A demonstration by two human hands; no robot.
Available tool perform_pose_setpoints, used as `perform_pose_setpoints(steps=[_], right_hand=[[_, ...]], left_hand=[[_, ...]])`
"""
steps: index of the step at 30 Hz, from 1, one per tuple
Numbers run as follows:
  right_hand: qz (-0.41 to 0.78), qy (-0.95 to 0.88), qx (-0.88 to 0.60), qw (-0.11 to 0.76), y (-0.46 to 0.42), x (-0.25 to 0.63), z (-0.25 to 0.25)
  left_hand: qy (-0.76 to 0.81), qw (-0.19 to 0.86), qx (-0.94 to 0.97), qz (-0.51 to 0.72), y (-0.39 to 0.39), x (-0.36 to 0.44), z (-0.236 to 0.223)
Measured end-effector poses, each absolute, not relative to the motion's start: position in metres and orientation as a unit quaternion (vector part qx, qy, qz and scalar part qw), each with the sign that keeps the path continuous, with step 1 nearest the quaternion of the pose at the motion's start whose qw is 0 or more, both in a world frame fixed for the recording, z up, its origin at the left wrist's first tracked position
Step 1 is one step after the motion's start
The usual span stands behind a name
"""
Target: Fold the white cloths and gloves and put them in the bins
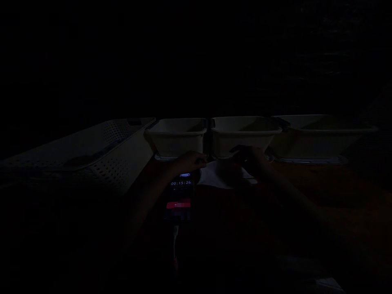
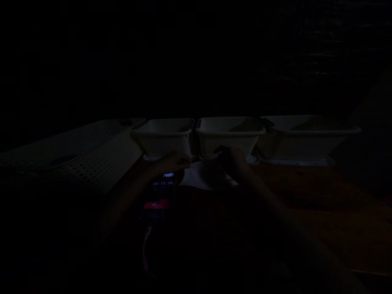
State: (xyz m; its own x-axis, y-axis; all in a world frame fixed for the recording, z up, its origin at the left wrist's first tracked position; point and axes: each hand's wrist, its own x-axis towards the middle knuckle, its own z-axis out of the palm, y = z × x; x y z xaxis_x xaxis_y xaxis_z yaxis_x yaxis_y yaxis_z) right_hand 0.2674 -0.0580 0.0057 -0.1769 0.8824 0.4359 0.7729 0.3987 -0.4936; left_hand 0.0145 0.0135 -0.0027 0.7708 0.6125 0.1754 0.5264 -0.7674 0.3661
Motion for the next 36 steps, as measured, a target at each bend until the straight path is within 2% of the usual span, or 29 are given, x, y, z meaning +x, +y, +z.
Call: perform_pose_setpoints(steps=[11,20,27,30,36], right_hand=[[-0.004,-0.739,-0.593,0.32,-0.055,0.277,0.006],[0.041,-0.797,-0.507,0.325,-0.055,0.262,-0.003],[0.139,-0.813,-0.445,0.349,-0.071,0.241,0.002],[0.132,-0.794,-0.472,0.359,-0.073,0.239,0.005],[0.12,-0.799,-0.457,0.371,-0.065,0.245,-0.002]], left_hand=[[0.33,0.158,0.92,0.14,0.002,0.014,0.01],[0.315,0.149,0.927,0.138,0.003,0.012,0.007],[0.267,0.214,0.924,0.17,-0.004,0.021,0.009],[0.259,0.243,0.918,0.177,-0.007,0.023,0.01],[0.266,0.214,0.921,0.189,-0.009,0.025,0.011]])
